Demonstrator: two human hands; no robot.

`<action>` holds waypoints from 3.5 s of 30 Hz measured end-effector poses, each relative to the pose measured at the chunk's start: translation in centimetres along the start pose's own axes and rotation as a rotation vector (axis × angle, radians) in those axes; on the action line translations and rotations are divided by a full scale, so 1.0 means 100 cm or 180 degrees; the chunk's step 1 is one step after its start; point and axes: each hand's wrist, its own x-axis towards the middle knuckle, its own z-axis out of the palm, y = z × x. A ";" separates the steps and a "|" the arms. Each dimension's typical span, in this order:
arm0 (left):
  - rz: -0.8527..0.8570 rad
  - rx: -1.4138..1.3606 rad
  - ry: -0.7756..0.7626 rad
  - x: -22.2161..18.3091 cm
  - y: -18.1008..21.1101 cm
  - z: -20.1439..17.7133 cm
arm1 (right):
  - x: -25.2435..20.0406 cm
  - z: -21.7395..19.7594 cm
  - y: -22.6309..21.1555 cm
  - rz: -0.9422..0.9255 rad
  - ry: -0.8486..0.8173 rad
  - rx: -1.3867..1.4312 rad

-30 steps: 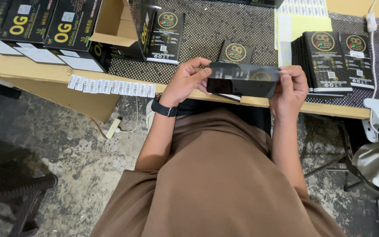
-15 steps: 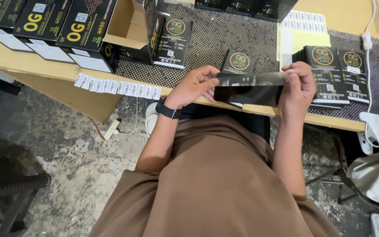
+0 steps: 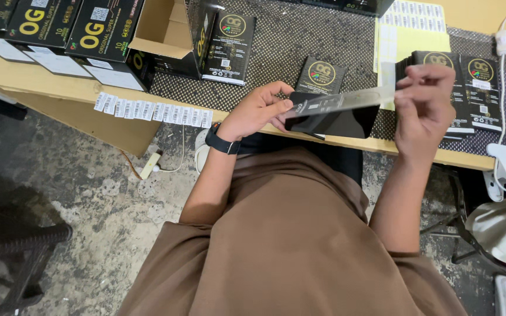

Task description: The person removes a mobile phone screen assembly from its protective sleeve, handles the ribbon cable, and places the screen assembly back into an individual box on a workstation.

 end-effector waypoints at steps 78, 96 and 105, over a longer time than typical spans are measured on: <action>0.0788 -0.1079 0.0795 0.048 -0.076 0.019 | -0.031 0.099 0.046 0.2341 -0.0394 0.1305; 0.0924 -0.0928 0.0224 0.040 -0.068 0.023 | -0.027 0.081 0.040 0.3112 -0.0044 0.2993; 0.0933 -0.0879 0.0257 0.041 -0.072 0.025 | -0.052 0.083 0.063 0.2432 0.0058 0.2422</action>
